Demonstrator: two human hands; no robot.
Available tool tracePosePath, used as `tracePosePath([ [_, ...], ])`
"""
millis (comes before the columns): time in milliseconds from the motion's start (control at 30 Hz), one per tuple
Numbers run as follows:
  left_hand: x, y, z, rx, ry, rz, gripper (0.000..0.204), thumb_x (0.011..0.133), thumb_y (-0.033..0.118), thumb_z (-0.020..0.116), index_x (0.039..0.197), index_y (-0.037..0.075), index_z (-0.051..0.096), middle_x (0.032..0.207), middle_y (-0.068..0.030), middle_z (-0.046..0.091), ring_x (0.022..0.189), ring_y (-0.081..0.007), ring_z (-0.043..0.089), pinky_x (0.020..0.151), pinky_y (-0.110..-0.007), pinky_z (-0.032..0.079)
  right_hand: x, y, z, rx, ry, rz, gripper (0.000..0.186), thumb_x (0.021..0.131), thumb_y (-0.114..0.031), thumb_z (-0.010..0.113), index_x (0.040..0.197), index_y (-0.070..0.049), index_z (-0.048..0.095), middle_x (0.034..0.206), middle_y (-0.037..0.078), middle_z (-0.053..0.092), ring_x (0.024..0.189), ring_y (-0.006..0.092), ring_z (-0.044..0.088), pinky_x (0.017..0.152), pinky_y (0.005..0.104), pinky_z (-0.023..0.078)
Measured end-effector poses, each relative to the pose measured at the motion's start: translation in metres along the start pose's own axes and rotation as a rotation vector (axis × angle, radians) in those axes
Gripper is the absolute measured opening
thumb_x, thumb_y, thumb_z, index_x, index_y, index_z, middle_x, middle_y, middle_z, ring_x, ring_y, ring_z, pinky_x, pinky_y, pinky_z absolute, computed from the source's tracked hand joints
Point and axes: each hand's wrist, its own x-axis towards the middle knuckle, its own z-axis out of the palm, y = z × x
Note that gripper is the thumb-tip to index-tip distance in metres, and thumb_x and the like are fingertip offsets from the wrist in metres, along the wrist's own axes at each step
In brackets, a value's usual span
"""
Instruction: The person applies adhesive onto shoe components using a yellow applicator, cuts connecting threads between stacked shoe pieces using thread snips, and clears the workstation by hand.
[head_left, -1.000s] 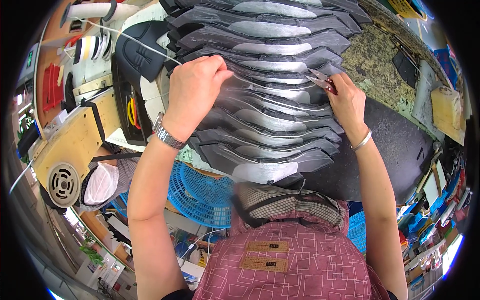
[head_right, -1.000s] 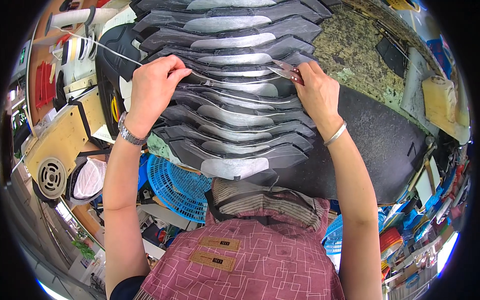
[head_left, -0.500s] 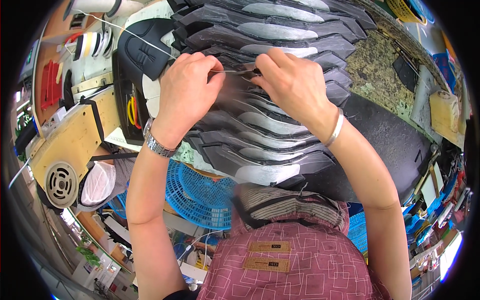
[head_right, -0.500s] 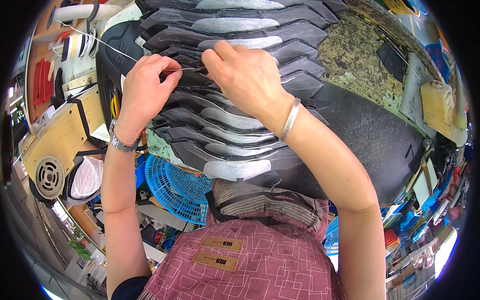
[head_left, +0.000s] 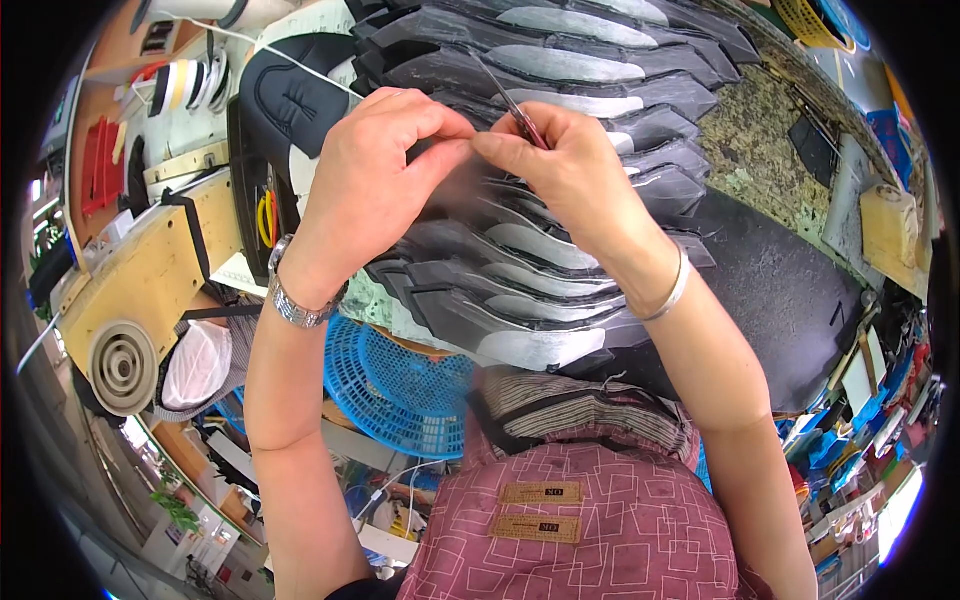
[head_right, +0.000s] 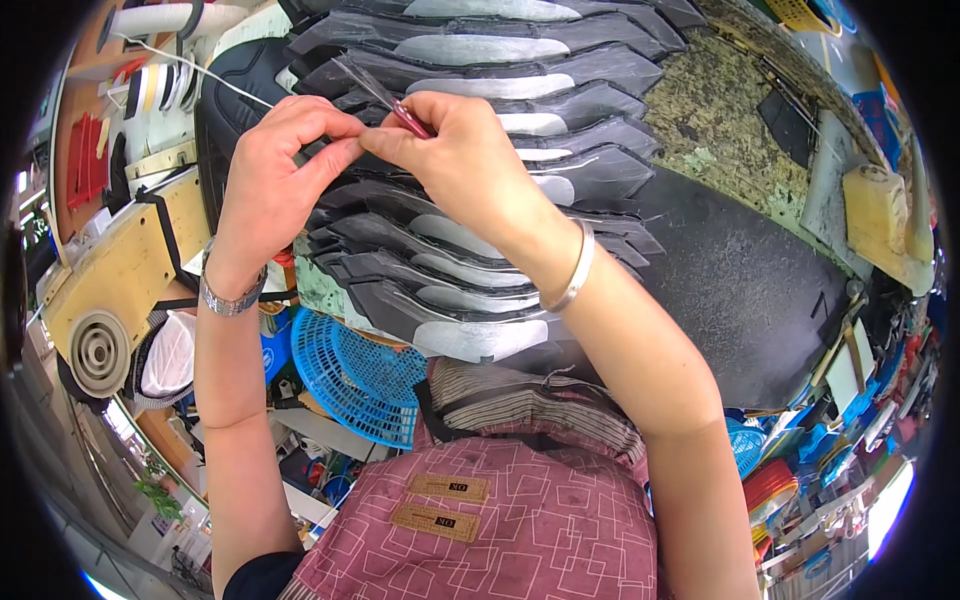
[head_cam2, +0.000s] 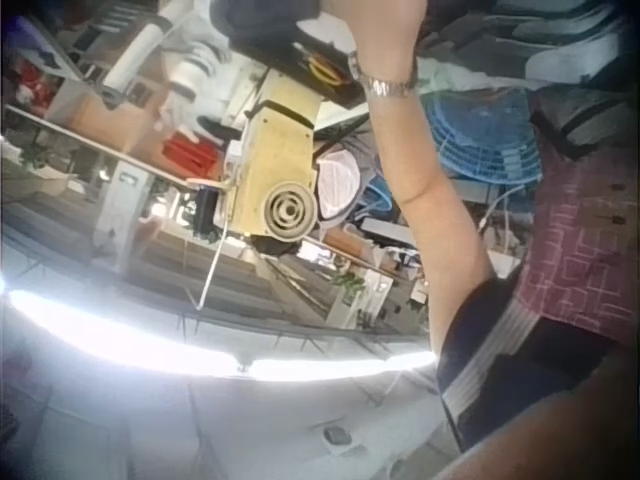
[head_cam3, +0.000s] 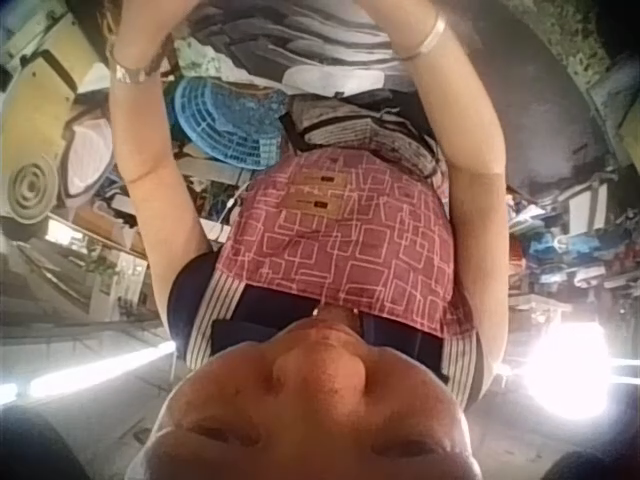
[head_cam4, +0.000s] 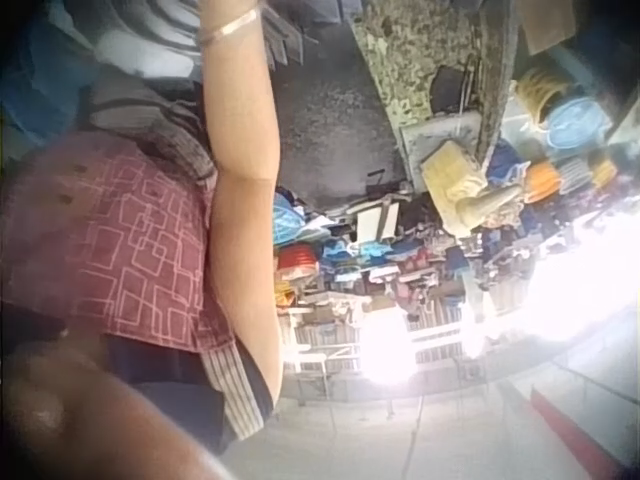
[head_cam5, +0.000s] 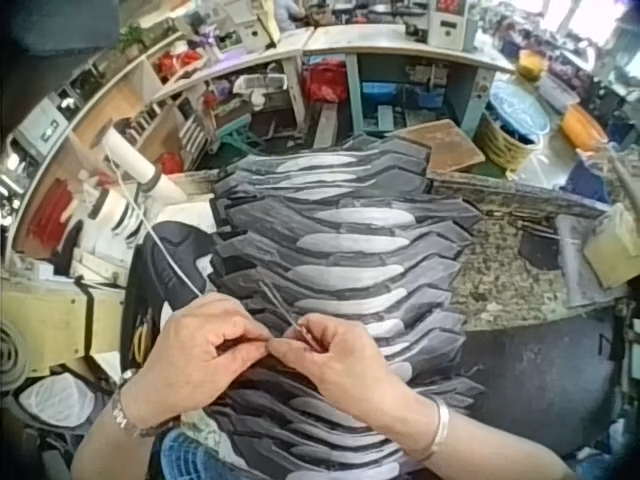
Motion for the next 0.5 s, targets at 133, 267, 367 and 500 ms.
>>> tracePosePath([
  [133, 0.001, -0.010, -0.018, 0.742, 0.250, 0.138, 0.043, 0.069, 0.023, 0.074, 0.108, 0.010, 0.060, 0.113, -0.0082, 0.058, 0.118, -0.0275, 0.046, 0.099, -0.040, 0.033, -0.027, 0.011, -0.031, -0.052, 0.064, 0.053, 0.022, 0.079, -0.019, 0.067, 0.073, 0.000, 0.057, 0.059, -0.004, 0.041, 0.059, 0.0049, 0.036, 0.052, 0.0230, 0.032],
  [267, -0.001, -0.012, -0.027, 0.128, -0.089, -0.203, 0.024, 0.073, 0.014, 0.072, 0.095, 0.007, 0.063, 0.077, 0.0000, 0.058, 0.073, -0.0126, 0.051, 0.070, -0.027, 0.041, -0.056, 0.041, -0.100, -0.161, 0.241, 0.114, 0.018, 0.081, -0.015, 0.066, 0.073, -0.002, 0.057, 0.060, -0.007, 0.039, 0.057, 0.0040, 0.032, 0.051, 0.0216, 0.028],
  [367, -0.007, 0.002, 0.005, -0.422, -0.134, -0.446, 0.011, 0.079, 0.010, 0.069, 0.080, 0.002, 0.062, 0.062, 0.0079, 0.047, 0.059, -0.0007, 0.039, 0.055, -0.016, 0.031, -0.061, 0.051, -0.119, -0.183, 0.307, 0.216, 0.020, 0.081, -0.016, 0.067, 0.074, 0.000, 0.057, 0.060, -0.005, 0.042, 0.058, 0.0054, 0.035, 0.052, 0.0228, 0.030],
  [500, -0.002, 0.003, 0.019, -0.310, -0.119, -0.567, 0.011, 0.079, 0.010, 0.069, 0.077, 0.002, 0.062, 0.062, 0.0071, 0.046, 0.060, -0.0010, 0.041, 0.056, -0.017, 0.033, -0.050, 0.064, -0.118, -0.543, 0.340, 0.117, 0.018, 0.078, -0.017, 0.068, 0.081, -0.001, 0.061, 0.067, 0.010, 0.054, 0.060, 0.0204, 0.051, 0.057, 0.0317, 0.041],
])
